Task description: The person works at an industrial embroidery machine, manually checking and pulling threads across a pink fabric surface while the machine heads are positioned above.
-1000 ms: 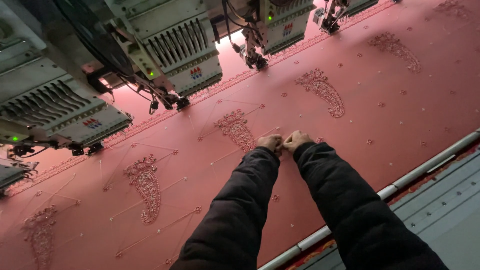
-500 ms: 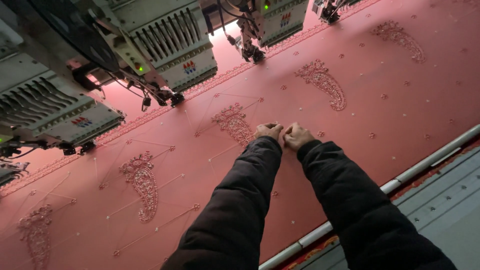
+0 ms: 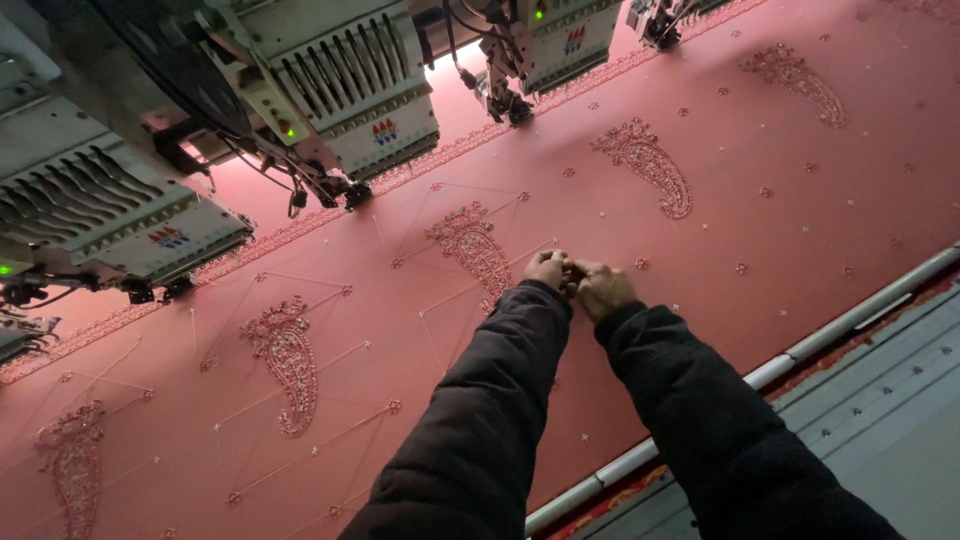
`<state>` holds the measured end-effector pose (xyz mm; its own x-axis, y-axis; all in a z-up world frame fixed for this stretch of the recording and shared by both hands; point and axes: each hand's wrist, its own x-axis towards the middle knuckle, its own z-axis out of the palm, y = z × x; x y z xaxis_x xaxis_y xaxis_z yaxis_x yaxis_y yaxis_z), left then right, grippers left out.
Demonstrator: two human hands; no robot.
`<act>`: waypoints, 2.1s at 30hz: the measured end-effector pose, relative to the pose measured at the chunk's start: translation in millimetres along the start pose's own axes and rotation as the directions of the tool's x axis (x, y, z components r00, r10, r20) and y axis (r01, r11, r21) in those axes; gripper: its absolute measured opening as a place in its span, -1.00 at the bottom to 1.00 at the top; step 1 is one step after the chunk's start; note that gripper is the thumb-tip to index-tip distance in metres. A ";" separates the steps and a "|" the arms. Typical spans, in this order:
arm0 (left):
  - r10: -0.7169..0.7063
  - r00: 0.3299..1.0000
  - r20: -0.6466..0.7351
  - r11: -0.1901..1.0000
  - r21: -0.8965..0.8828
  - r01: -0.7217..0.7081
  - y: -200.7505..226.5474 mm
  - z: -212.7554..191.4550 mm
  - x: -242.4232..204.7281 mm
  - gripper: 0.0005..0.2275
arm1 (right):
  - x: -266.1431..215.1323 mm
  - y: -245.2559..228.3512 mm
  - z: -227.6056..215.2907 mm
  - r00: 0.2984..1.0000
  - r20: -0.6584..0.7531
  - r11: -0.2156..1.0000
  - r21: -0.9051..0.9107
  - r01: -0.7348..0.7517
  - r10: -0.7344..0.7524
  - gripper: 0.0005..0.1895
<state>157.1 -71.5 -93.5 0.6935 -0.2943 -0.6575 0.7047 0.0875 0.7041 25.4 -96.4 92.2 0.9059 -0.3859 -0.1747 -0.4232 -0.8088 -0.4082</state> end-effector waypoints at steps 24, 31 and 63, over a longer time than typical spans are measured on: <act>0.035 0.999 0.041 0.947 -0.322 -0.020 66.8 -135.2 -143.8 -0.80 | -14.2 86.3 25.7 0.910 0.252 0.499 0.771 -0.394 0.329 -0.72; -0.049 0.997 -0.051 0.932 -0.360 0.027 39.9 -171.7 -147.2 -0.83 | 10.5 9.6 9.2 0.967 0.099 0.947 0.201 -0.250 0.235 -0.61; 0.613 0.413 0.674 -0.596 0.737 -0.319 144.4 -244.1 -100.7 -0.70 | 25.2 -22.5 14.8 0.931 0.263 0.967 0.083 0.241 -0.254 -0.81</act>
<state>225.6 203.1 9.0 0.6173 -0.7091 0.3407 -0.7514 -0.6598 -0.0118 58.0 -81.4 83.8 0.9550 -0.0369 -0.2943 -0.1899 -0.8383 -0.5110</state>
